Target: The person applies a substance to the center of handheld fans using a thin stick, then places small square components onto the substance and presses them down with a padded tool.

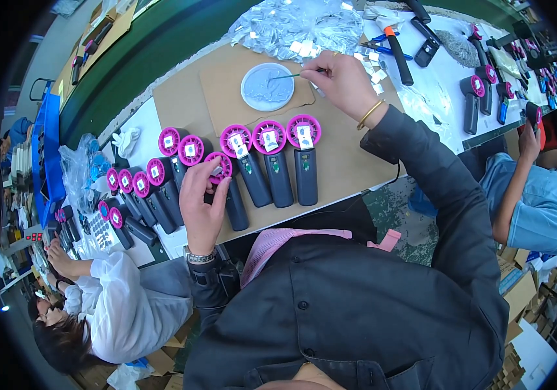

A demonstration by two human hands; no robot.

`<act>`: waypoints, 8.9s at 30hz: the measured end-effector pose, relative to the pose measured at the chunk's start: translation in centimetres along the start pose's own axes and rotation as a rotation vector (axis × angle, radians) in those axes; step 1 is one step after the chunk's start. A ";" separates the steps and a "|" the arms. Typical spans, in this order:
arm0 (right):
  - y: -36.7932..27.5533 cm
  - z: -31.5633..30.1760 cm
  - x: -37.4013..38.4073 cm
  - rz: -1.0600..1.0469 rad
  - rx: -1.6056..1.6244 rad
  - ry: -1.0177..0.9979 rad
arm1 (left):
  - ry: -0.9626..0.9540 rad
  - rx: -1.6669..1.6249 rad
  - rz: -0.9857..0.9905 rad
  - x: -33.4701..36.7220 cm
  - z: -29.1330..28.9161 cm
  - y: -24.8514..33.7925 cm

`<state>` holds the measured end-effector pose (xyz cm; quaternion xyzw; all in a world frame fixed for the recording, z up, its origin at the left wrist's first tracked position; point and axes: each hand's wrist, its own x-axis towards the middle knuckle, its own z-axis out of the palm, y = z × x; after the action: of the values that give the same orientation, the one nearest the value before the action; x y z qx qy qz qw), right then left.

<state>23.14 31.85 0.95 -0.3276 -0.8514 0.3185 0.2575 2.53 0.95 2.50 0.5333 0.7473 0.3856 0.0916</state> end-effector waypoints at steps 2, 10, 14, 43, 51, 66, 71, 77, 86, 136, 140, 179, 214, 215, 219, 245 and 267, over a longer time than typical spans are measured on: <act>0.3 0.0 -0.1 0.054 0.033 -0.018 | -0.019 -0.010 0.004 0.0 -0.1 0.0; 0.6 -1.5 -0.3 0.461 0.493 -0.143 | 0.023 -0.029 0.022 -0.2 0.6 -0.4; 0.2 -2.0 -1.1 0.594 0.703 -0.157 | 0.019 -0.076 -0.137 0.1 0.6 0.3; 0.2 -2.0 -2.0 0.592 0.603 -0.051 | 0.171 0.146 0.206 -2.7 2.3 -1.5; 1.0 -0.1 -1.4 0.389 0.302 0.011 | 0.193 0.129 0.207 -2.8 2.4 -1.6; -0.1 -2.6 -2.0 0.647 0.771 -0.066 | 0.214 0.113 0.170 -3.1 2.4 -1.5; -0.2 -3.5 -1.5 0.696 0.946 -0.096 | 0.190 0.175 0.159 -3.5 2.1 -1.8; -0.6 -4.5 -0.9 0.682 1.079 -0.125 | 0.186 0.212 0.173 -3.6 2.3 -2.0; -7.2 -4.6 -4.1 0.490 0.898 -0.115 | 0.204 0.248 0.207 -3.6 2.0 -2.3; -11.7 2.2 -8.2 -0.963 -0.151 -0.164 | 0.388 0.217 0.296 -3.0 1.6 -3.0; -11.5 2.2 -8.2 -0.934 -0.101 -0.185 | 0.420 0.190 0.267 -3.2 2.0 -3.3; 3.4 -7.8 -5.8 -0.231 -0.310 0.253 | 0.295 0.199 0.386 -1.9 3.2 0.3; -2.9 -5.4 -10.7 0.121 0.413 -0.117 | -0.068 0.282 0.282 4.4 9.5 8.8; -3.1 -5.2 -10.6 0.080 0.375 -0.131 | -0.076 0.273 0.269 4.2 9.4 8.9; -3.8 -4.2 -10.6 0.010 0.301 -0.169 | -0.103 0.248 0.239 2.7 9.1 9.2; -4.4 -1.5 -9.3 -0.200 -0.013 -0.285 | -0.062 0.147 0.254 1.0 9.8 7.7; -6.5 -1.9 -4.2 0.064 -0.106 -0.602 | -0.065 0.065 0.266 1.2 10.0 7.5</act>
<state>24.51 25.74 5.88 -0.2579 -0.8942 0.3642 -0.0342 12.95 7.82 1.05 0.6426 0.6787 0.3525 0.0465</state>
